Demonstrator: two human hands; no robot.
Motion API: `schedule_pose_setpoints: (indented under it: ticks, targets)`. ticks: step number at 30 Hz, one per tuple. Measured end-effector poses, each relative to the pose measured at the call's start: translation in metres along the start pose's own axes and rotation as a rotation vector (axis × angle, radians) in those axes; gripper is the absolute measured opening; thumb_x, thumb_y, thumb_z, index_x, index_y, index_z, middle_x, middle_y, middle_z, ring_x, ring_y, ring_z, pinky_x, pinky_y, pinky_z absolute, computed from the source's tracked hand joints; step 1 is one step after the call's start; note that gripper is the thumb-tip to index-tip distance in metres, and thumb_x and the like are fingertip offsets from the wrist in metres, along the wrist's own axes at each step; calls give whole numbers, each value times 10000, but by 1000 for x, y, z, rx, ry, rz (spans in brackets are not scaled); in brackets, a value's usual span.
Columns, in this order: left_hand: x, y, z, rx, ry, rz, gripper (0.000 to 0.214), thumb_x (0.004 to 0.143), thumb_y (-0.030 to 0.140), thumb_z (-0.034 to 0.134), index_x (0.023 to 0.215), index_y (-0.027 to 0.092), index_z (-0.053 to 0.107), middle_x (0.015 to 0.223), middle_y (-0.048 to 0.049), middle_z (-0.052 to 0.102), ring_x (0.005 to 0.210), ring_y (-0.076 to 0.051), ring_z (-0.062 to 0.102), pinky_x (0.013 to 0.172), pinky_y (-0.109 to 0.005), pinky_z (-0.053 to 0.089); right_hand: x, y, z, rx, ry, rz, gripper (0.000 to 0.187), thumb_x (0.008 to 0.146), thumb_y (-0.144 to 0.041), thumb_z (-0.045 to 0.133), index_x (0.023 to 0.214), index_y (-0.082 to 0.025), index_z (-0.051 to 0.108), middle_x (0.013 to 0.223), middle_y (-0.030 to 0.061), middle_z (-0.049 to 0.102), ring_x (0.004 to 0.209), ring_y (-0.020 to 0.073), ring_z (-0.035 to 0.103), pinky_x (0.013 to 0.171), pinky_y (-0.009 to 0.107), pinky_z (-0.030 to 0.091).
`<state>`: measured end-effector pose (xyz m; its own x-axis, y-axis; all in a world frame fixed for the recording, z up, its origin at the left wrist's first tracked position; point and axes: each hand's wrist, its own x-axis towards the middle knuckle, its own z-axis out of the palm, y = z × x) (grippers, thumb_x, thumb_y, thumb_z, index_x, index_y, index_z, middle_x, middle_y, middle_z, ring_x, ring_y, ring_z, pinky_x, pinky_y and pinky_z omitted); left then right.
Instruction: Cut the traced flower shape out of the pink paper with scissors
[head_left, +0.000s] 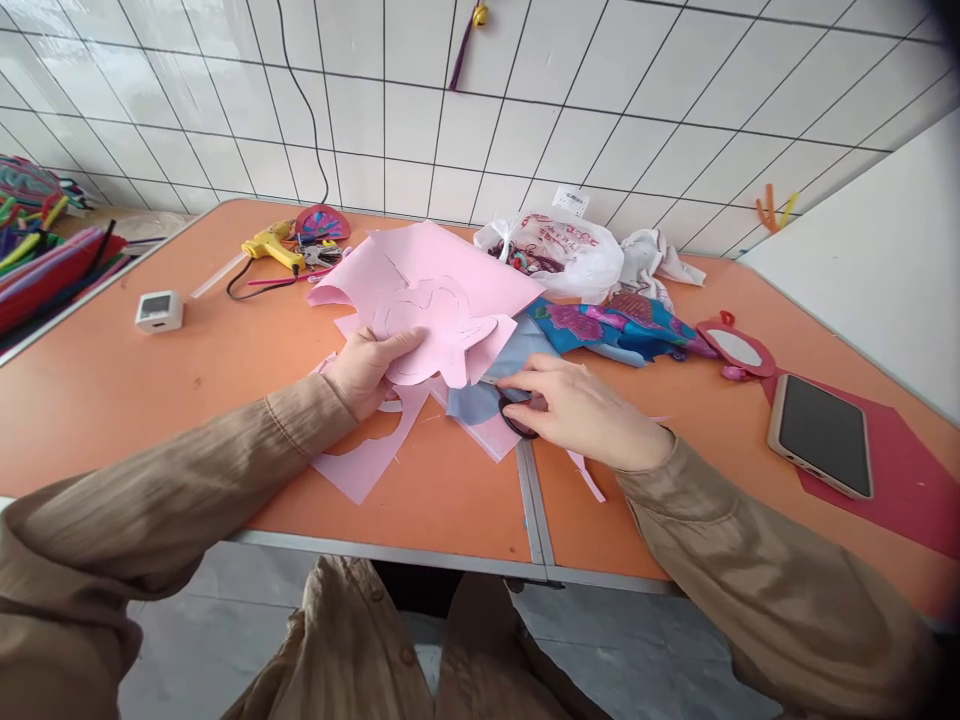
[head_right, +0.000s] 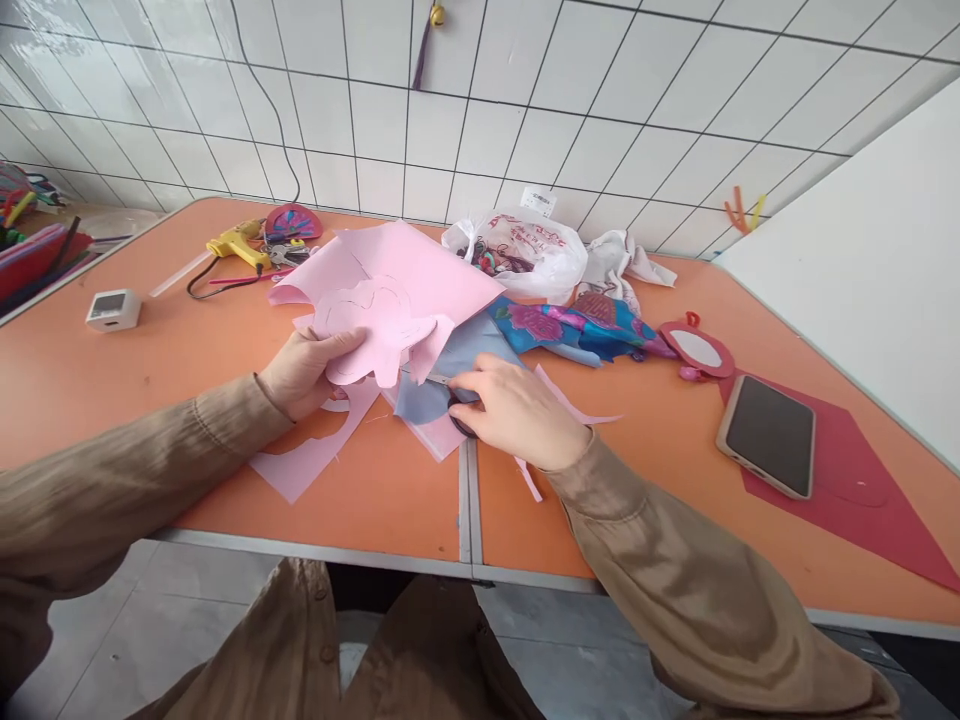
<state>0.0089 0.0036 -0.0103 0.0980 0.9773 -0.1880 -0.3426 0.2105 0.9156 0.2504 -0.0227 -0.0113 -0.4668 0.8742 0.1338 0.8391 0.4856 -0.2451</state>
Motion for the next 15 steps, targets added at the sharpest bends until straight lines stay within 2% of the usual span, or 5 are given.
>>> schedule_pose_setpoints:
  ticks: [3, 6, 9, 12, 15]
  targets:
    - [0, -3, 1, -47, 7, -9, 200, 620, 209, 860, 733, 139, 711, 556, -30, 667, 439, -158, 589, 323, -218, 342, -2, 2, 4, -95, 32, -30, 270, 886, -252, 610, 1077, -221, 798, 922, 106, 632, 813, 257, 633, 752, 402, 540]
    - [0, -4, 4, -84, 30, -11, 170, 647, 170, 837, 760, 130, 716, 544, -30, 660, 501, -189, 638, 418, -255, 469, -2, 4, 9, -101, 82, -55, 257, 889, -285, 623, 1061, -208, 799, 962, 130, 626, 932, 313, 628, 806, 456, 547]
    - [0, -4, 5, -87, 77, 3, 122, 685, 158, 818, 726, 126, 708, 505, -23, 628, 485, -180, 622, 450, -266, 504, -2, 4, 14, -71, 64, -33, 264, 878, -293, 644, 1071, -173, 778, 1046, 140, 641, 922, 308, 649, 813, 475, 553]
    - [0, -1, 3, -54, 93, 6, 134, 727, 180, 797, 661, 119, 697, 497, -35, 625, 413, -142, 556, 412, -254, 472, -2, 3, 16, -46, 56, -26, 285, 889, -291, 627, 1105, -159, 760, 1076, 143, 650, 894, 297, 661, 801, 477, 556]
    - [-1, 0, 0, 12, 98, -19, 184, 747, 234, 787, 645, 116, 688, 499, -59, 634, 370, -125, 506, 309, -220, 322, -1, 6, 13, -36, 67, -24, 282, 906, -215, 558, 1093, -156, 761, 1070, 142, 655, 931, 294, 663, 814, 451, 552]
